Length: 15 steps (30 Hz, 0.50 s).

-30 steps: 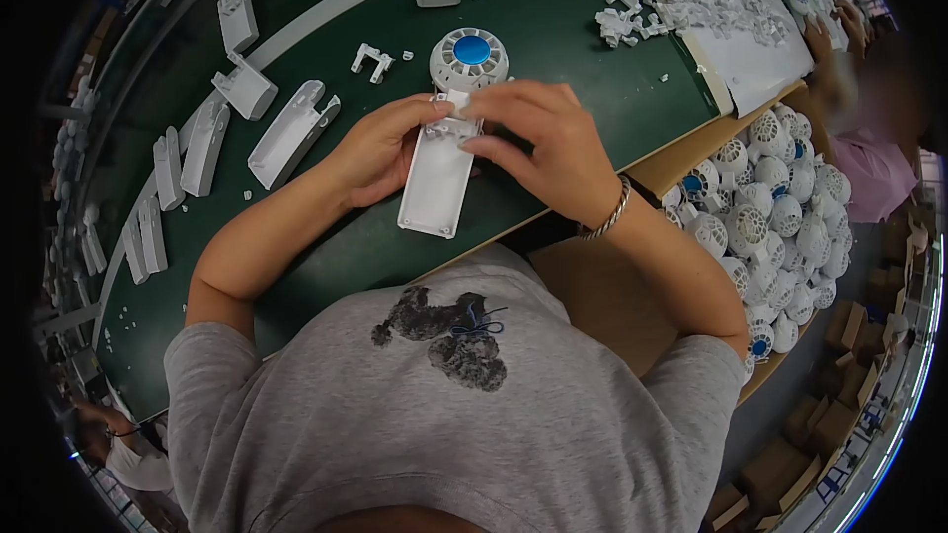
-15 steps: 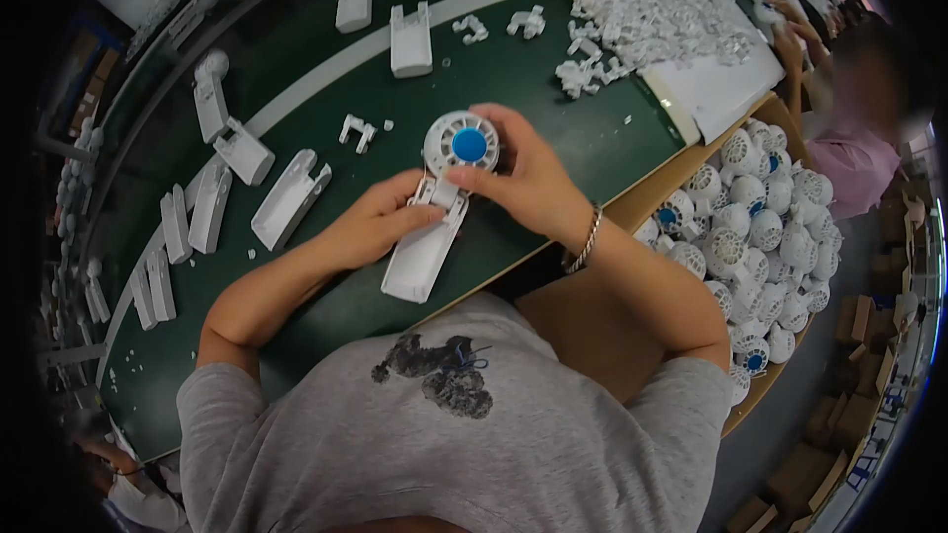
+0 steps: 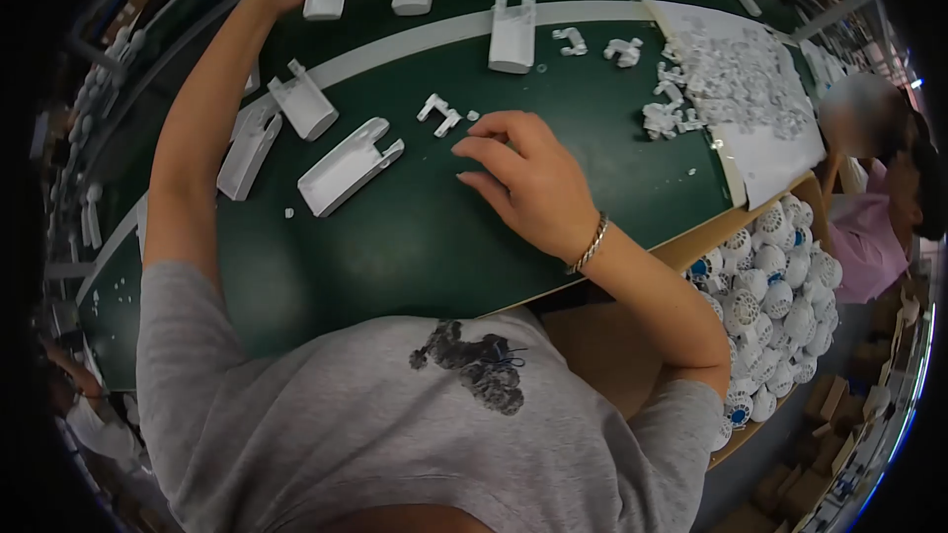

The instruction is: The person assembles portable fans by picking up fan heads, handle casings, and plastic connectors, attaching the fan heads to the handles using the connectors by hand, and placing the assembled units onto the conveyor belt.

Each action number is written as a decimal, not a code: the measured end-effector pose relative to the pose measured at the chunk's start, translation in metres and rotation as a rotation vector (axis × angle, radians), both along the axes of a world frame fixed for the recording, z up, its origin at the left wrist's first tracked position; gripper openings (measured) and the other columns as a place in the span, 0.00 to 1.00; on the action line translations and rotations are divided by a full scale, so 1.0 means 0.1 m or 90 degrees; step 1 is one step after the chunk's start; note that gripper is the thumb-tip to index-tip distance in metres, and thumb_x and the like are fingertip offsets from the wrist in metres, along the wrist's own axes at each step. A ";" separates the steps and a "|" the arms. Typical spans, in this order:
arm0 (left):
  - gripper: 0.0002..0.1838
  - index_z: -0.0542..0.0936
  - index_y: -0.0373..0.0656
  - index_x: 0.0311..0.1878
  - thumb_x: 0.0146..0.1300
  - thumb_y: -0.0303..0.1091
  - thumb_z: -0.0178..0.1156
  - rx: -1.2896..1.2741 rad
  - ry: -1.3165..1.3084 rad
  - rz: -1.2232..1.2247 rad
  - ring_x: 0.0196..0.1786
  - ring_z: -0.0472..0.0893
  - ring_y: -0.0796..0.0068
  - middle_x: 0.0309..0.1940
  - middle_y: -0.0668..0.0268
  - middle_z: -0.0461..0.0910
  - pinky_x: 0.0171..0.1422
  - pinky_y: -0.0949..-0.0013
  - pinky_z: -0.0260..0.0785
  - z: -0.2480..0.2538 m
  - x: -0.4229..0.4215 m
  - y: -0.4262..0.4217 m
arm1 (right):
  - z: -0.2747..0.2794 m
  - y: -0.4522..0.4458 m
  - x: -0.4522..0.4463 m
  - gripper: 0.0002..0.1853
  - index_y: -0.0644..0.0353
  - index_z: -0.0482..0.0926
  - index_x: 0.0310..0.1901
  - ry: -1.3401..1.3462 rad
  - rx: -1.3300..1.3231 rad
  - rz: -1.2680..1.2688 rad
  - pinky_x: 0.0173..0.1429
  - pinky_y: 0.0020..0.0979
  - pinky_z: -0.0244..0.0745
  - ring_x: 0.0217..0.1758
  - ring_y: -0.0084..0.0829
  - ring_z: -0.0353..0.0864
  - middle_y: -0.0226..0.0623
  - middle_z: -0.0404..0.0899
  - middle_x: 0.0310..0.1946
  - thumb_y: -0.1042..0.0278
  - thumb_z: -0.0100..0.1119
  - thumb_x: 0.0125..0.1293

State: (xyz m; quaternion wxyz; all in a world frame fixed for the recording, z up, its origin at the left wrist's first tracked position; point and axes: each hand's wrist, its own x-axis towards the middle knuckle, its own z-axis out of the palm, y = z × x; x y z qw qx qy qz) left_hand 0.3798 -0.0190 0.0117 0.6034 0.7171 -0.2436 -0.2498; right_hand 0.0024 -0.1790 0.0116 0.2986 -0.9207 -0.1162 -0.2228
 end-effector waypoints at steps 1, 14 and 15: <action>0.20 0.71 0.41 0.51 0.62 0.45 0.57 0.049 -0.037 0.024 0.42 0.80 0.70 0.43 0.62 0.78 0.42 0.69 0.75 -0.09 0.16 0.06 | 0.00 0.04 0.03 0.15 0.56 0.77 0.38 0.004 -0.018 0.008 0.40 0.30 0.73 0.39 0.32 0.74 0.32 0.73 0.39 0.75 0.66 0.46; 0.20 0.72 0.42 0.51 0.62 0.46 0.56 0.346 -0.404 0.134 0.47 0.77 0.72 0.45 0.63 0.77 0.48 0.68 0.71 -0.57 0.72 0.40 | -0.28 0.81 0.53 0.15 0.61 0.75 0.41 -0.104 -0.247 0.221 0.37 0.27 0.71 0.34 0.28 0.76 0.35 0.74 0.36 0.70 0.54 0.49; 0.20 0.72 0.42 0.51 0.62 0.46 0.56 0.338 -0.434 0.146 0.47 0.77 0.72 0.45 0.63 0.77 0.49 0.68 0.71 -0.50 0.66 0.42 | -0.31 0.82 0.53 0.15 0.61 0.75 0.41 -0.103 -0.261 0.224 0.37 0.26 0.71 0.33 0.28 0.76 0.35 0.74 0.34 0.70 0.54 0.49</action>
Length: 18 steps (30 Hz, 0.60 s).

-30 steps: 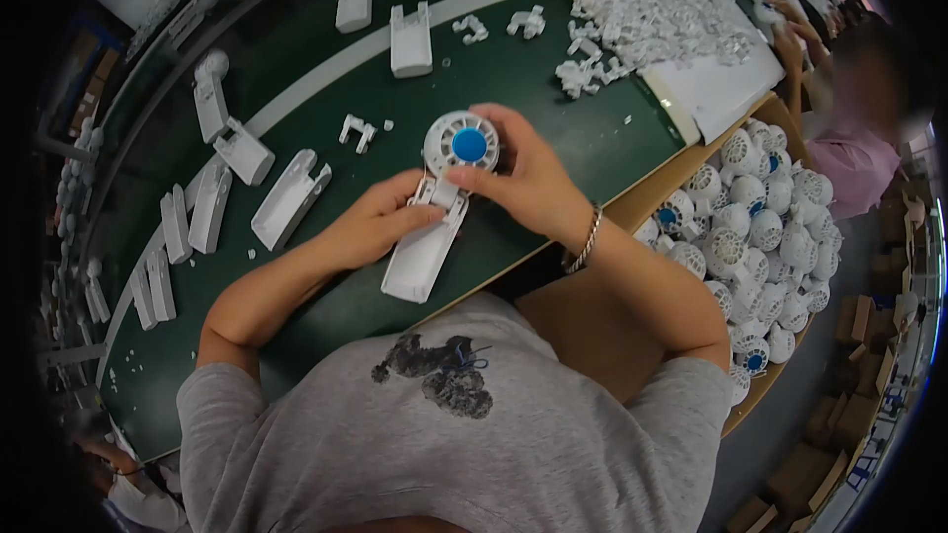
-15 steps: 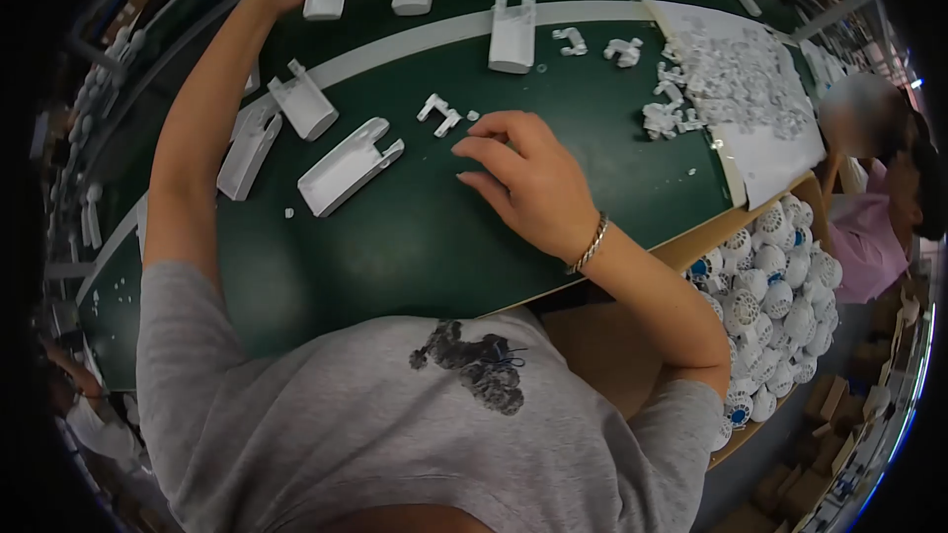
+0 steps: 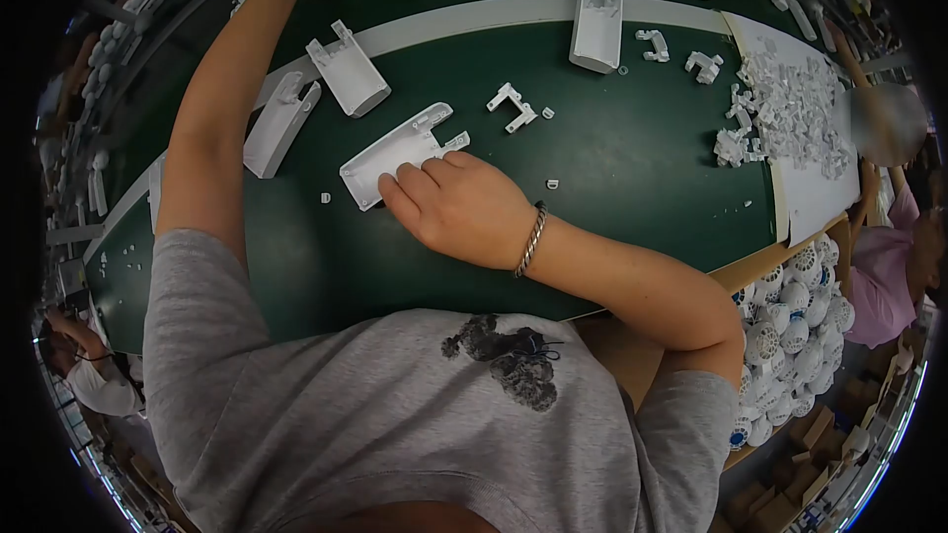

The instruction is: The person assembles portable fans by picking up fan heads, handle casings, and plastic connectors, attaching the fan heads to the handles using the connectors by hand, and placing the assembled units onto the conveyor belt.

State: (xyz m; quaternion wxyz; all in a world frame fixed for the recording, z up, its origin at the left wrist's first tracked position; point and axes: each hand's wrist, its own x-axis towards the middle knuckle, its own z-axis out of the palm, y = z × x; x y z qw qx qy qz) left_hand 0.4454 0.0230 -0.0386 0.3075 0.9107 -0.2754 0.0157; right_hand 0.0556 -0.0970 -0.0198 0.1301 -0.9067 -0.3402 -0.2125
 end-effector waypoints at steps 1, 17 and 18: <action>0.20 0.72 0.43 0.51 0.62 0.46 0.56 -0.012 -0.036 -0.002 0.48 0.77 0.72 0.46 0.63 0.77 0.49 0.67 0.71 0.06 -0.07 0.02 | -0.01 0.00 0.00 0.15 0.61 0.75 0.41 -0.001 -0.014 0.001 0.36 0.26 0.70 0.32 0.28 0.75 0.35 0.73 0.33 0.70 0.53 0.48; 0.16 0.73 0.37 0.49 0.60 0.33 0.58 -0.264 1.131 -0.375 0.38 0.79 0.77 0.40 0.62 0.77 0.40 0.75 0.74 0.66 -3.71 -0.62 | 0.70 -0.67 -1.38 0.15 0.63 0.76 0.40 0.026 -0.027 -0.166 0.36 0.29 0.70 0.33 0.31 0.75 0.37 0.75 0.36 0.72 0.58 0.46; 0.15 0.73 0.36 0.49 0.60 0.31 0.57 -0.250 1.143 -0.392 0.39 0.79 0.76 0.40 0.62 0.78 0.41 0.74 0.74 0.62 -3.76 -0.68 | 0.73 -0.73 -1.48 0.14 0.61 0.76 0.39 0.035 0.014 -0.175 0.36 0.29 0.70 0.33 0.30 0.75 0.36 0.76 0.35 0.72 0.58 0.47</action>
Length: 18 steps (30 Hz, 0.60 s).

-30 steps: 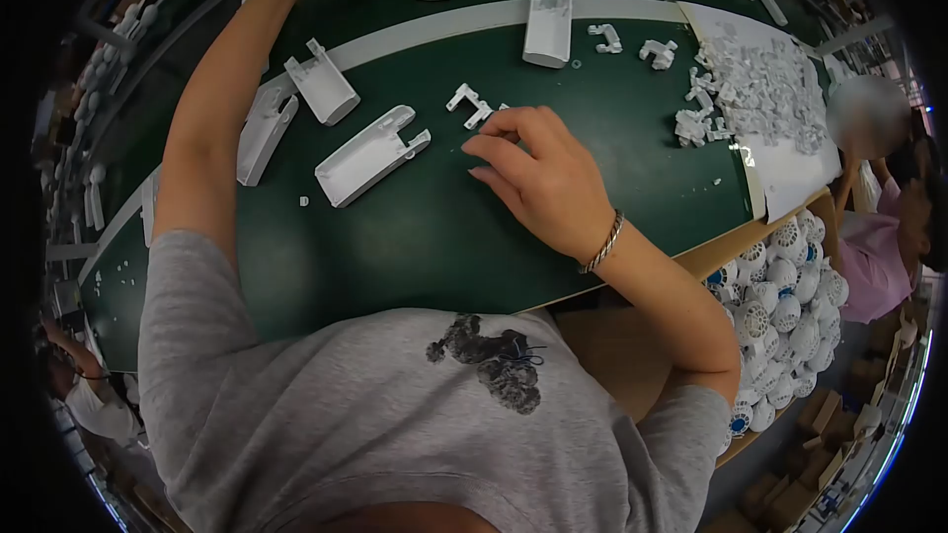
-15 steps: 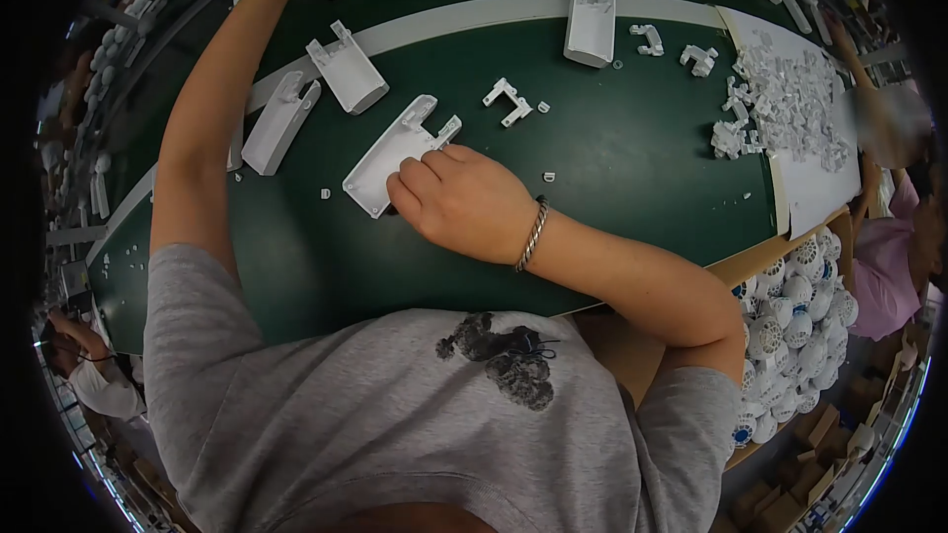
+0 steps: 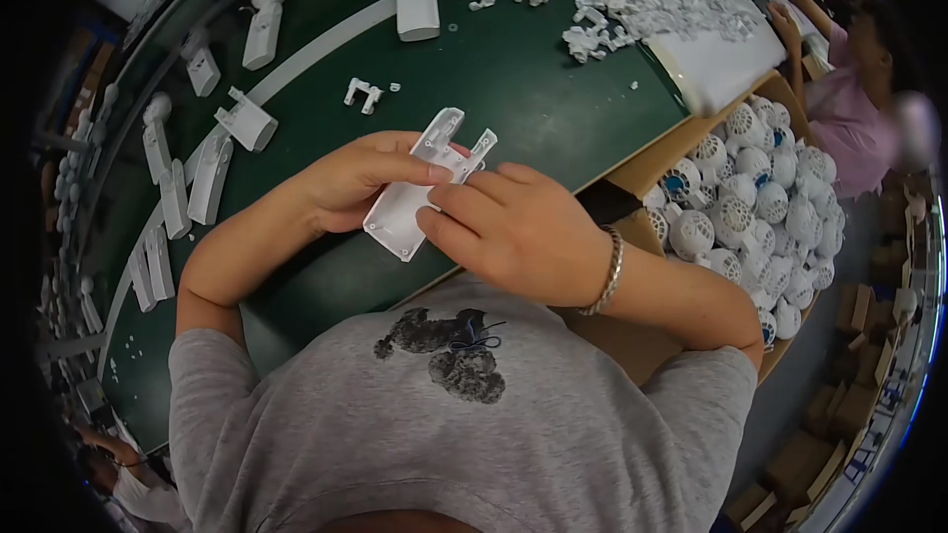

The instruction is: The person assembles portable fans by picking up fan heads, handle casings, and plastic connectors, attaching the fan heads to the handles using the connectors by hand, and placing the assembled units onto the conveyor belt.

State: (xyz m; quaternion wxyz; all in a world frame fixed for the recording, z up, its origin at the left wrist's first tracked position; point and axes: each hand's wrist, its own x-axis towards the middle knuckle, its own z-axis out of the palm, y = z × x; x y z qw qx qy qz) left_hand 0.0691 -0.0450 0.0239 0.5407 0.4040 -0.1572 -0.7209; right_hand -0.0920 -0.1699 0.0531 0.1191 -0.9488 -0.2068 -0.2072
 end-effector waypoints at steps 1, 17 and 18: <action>0.16 0.72 0.35 0.51 0.59 0.28 0.56 0.001 0.013 -0.031 0.41 0.80 0.74 0.42 0.59 0.78 0.42 0.73 0.75 -0.05 -0.02 -0.05 | 0.02 -0.05 -0.08 0.13 0.60 0.76 0.37 0.004 0.044 -0.009 0.36 0.29 0.70 0.33 0.30 0.75 0.34 0.76 0.34 0.71 0.57 0.47; 0.17 0.70 0.32 0.53 0.59 0.24 0.52 0.061 -0.243 -0.367 0.37 0.80 0.72 0.44 0.58 0.78 0.43 0.73 0.74 0.06 -0.48 -0.45 | -0.07 -0.37 -0.45 0.07 0.59 0.73 0.32 0.147 0.191 -0.136 0.34 0.35 0.71 0.28 0.38 0.76 0.36 0.74 0.24 0.72 0.58 0.49; 0.17 0.69 0.33 0.54 0.60 0.25 0.51 0.072 -0.244 -0.388 0.37 0.80 0.73 0.43 0.59 0.78 0.43 0.73 0.74 0.05 -0.49 -0.47 | -0.05 -0.35 -0.47 0.07 0.60 0.72 0.31 0.174 0.212 -0.160 0.33 0.37 0.72 0.28 0.41 0.76 0.38 0.74 0.23 0.73 0.57 0.49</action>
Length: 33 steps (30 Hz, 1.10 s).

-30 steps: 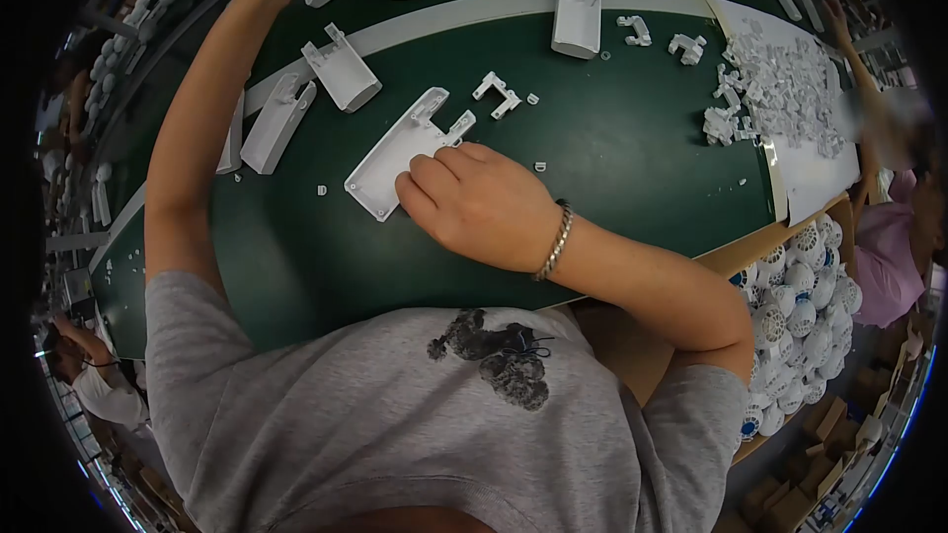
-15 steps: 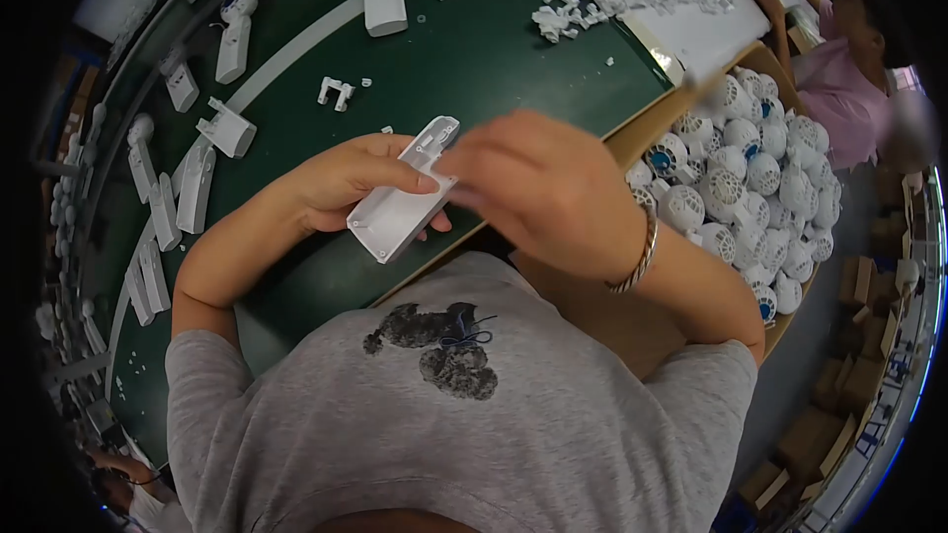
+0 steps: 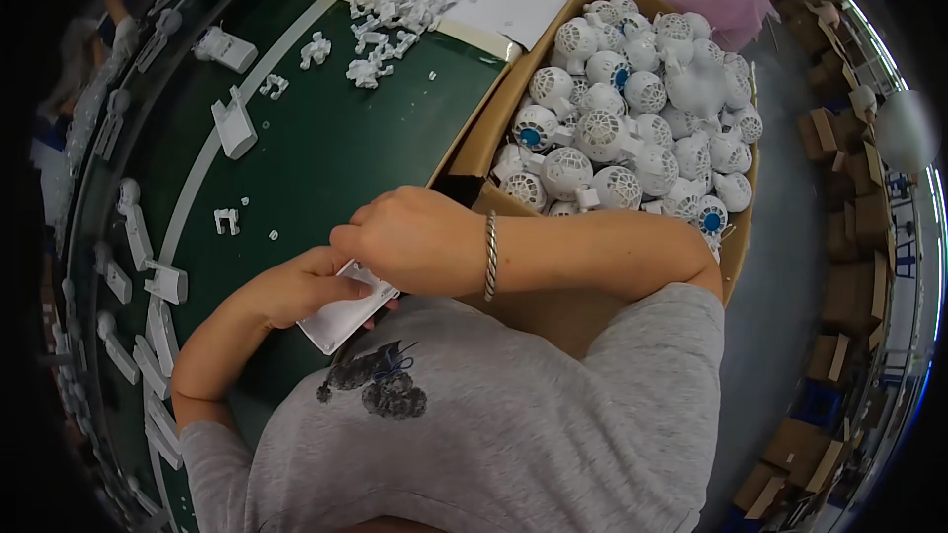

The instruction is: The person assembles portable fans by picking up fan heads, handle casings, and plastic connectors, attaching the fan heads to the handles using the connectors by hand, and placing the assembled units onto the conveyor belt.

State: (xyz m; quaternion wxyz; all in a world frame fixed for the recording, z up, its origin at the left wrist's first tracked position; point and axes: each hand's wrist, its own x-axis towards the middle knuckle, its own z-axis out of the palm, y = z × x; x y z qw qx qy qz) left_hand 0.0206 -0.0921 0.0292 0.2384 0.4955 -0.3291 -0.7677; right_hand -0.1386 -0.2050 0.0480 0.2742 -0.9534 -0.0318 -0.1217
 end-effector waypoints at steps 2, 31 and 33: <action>0.18 0.70 0.36 0.55 0.60 0.26 0.52 -0.004 -0.008 -0.004 0.39 0.78 0.77 0.42 0.63 0.77 0.43 0.75 0.71 -0.03 -0.01 -0.02 | 0.00 -0.02 -0.02 0.07 0.60 0.71 0.31 0.013 -0.002 -0.020 0.33 0.37 0.72 0.29 0.41 0.76 0.39 0.73 0.23 0.73 0.57 0.49; 0.24 0.65 0.34 0.57 0.57 0.29 0.57 -0.131 0.056 0.453 0.39 0.79 0.73 0.47 0.56 0.75 0.41 0.70 0.76 -0.01 0.73 0.27 | 0.27 -1.47 -0.43 0.37 0.62 0.59 0.56 -0.029 0.425 -0.382 0.51 0.26 0.72 0.47 0.26 0.75 0.35 0.72 0.44 0.74 0.71 0.45; 0.24 0.65 0.33 0.57 0.58 0.29 0.56 -0.141 0.083 0.439 0.39 0.79 0.72 0.47 0.56 0.75 0.40 0.70 0.76 -0.05 0.75 0.30 | 0.10 -1.13 -0.07 0.40 0.61 0.57 0.57 -0.115 0.551 -0.266 0.54 0.25 0.69 0.50 0.26 0.73 0.34 0.72 0.45 0.76 0.72 0.43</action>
